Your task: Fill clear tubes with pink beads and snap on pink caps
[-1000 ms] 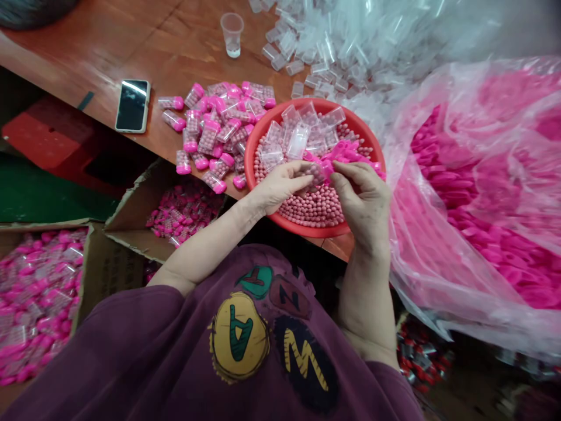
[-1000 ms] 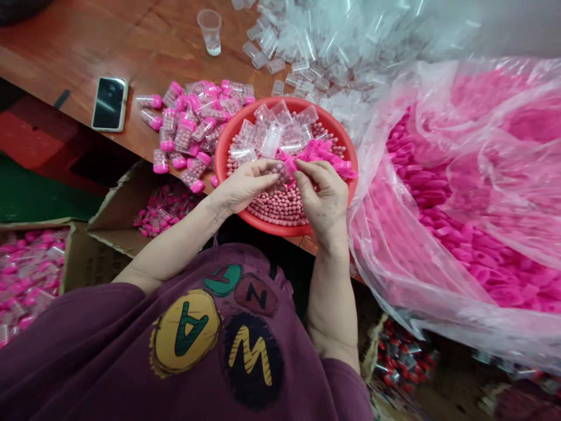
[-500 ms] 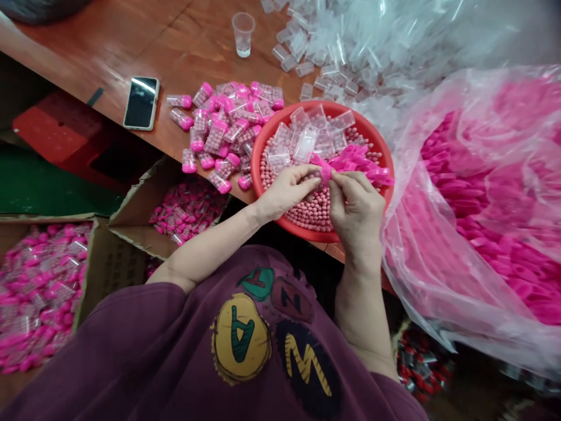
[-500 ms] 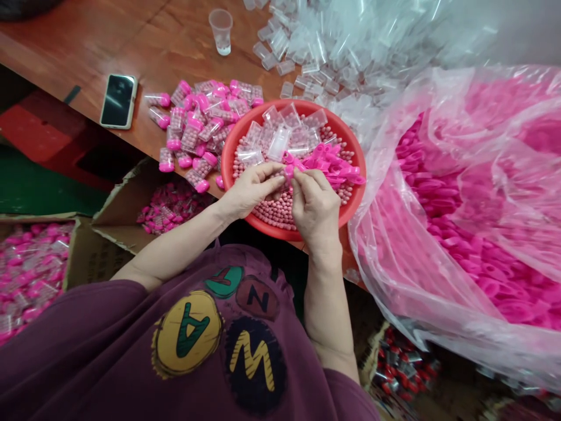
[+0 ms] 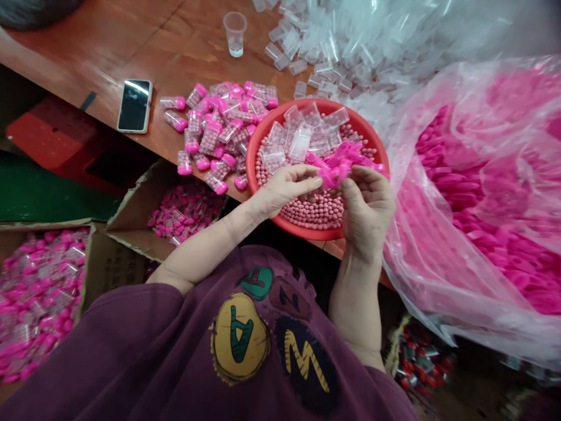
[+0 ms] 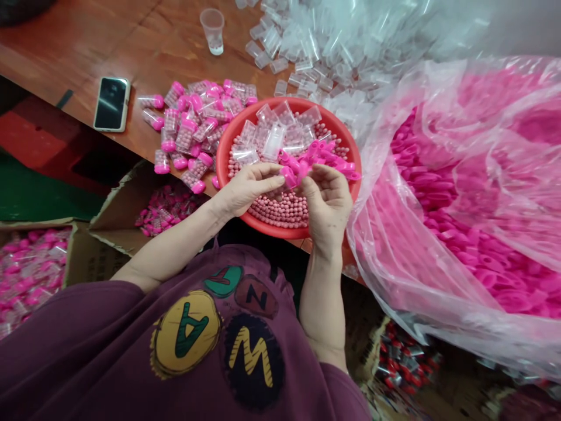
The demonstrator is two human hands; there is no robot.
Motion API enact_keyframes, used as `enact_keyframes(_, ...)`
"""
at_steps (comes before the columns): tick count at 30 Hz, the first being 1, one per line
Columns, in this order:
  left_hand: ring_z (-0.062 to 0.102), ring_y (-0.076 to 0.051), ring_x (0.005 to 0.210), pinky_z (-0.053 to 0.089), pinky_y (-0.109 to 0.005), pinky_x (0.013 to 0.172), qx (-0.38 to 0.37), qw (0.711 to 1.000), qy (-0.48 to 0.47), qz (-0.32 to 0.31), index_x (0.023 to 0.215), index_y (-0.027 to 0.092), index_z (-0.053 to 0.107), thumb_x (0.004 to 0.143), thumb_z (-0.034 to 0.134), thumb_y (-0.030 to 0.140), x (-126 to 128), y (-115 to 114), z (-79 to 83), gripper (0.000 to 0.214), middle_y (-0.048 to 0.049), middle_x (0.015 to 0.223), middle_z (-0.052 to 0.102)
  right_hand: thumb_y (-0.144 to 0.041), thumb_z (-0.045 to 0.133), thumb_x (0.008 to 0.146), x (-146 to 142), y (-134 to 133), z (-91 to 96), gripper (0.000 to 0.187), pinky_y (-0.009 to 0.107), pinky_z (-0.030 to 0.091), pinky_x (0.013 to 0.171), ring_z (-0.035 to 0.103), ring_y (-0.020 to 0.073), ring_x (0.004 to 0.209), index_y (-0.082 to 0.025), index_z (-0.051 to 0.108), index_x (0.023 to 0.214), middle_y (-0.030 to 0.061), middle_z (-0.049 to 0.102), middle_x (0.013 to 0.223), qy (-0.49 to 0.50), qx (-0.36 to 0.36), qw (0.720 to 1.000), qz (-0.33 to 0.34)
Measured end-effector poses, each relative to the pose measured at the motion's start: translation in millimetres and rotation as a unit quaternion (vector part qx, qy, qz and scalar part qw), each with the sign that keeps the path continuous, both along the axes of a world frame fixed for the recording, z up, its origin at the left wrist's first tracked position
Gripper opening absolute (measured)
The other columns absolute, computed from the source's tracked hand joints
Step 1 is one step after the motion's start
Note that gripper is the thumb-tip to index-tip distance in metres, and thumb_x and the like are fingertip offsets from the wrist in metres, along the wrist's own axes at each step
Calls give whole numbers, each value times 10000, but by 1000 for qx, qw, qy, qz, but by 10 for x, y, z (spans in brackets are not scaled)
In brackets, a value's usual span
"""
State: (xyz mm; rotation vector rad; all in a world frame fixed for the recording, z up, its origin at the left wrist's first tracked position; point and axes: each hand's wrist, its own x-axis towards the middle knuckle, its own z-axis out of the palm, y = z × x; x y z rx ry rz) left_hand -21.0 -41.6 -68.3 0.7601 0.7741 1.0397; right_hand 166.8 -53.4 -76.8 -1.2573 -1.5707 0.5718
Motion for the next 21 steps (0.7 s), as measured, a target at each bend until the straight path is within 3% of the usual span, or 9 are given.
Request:
enact_keyframes(4, 710, -112, 832, 572, -253, 829, 24, 1000, 4, 8, 953, 139, 821, 897, 965, 268, 32, 0, -17, 201, -26, 954, 829, -442, 602, 1115, -21, -63, 196, 284, 511, 675, 1036, 774, 288, 1112, -283, 732, 1310, 100, 790, 1189, -131, 10, 991, 40)
enact_keyframes(6, 714, -112, 832, 567, -252, 847, 24, 1000, 6, 13, 934, 134, 813, 870, 987, 250, 46, -1, -20, 218, -17, 917, 820, -416, 714, 1029, -36, -85, 249, 422, 570, 645, 1104, 743, 338, 1225, -258, 685, 1419, 139, 770, 1306, -202, 16, 977, 63)
enact_keyframes(8, 712, -109, 806, 560, -249, 831, 8, 1000, 9, 24, 940, 128, 807, 850, 994, 208, 58, -4, -12, 223, -7, 883, 806, -399, 821, 916, -71, -81, 211, 671, 656, 602, 1160, 698, 414, 1329, -213, 615, 1527, 194, 730, 1410, -266, 19, 962, 67)
enact_keyframes(10, 694, -97, 761, 552, -241, 799, -14, 999, 11, 42, 950, 124, 798, 845, 982, 160, 73, -11, 5, 215, 8, 854, 790, -363, 836, 868, -125, -56, 107, 784, 718, 555, 1202, 668, 465, 1380, -162, 570, 1578, 238, 706, 1452, -302, 34, 951, 48)
enact_keyframes(14, 638, -80, 681, 537, -233, 739, -38, 997, 30, 61, 940, 134, 775, 876, 950, 134, 107, -22, 48, 187, 36, 782, 743, -356, 770, 906, -249, -13, -77, 725, 712, 569, 1192, 706, 465, 1323, -124, 584, 1567, 268, 728, 1423, -309, 63, 949, 17)
enact_keyframes(18, 562, -72, 576, 462, -233, 613, -51, 995, 63, 66, 906, 145, 744, 918, 922, 136, 133, -12, 75, 178, 54, 695, 672, -474, 725, 969, -334, -15, -118, 675, 722, 592, 1153, 735, 484, 1258, -124, 636, 1539, 279, 762, 1341, -325, 39, 945, -10)
enact_keyframes(21, 530, -65, 579, 432, -225, 597, -60, 991, 79, 88, 869, 146, 734, 922, 920, 124, 138, 10, 68, 194, 57, 697, 656, -449, 664, 995, -375, -10, -131, 661, 746, 582, 1143, 742, 502, 1232, -77, 647, 1541, 300, 764, 1288, -337, 30, 941, -16)
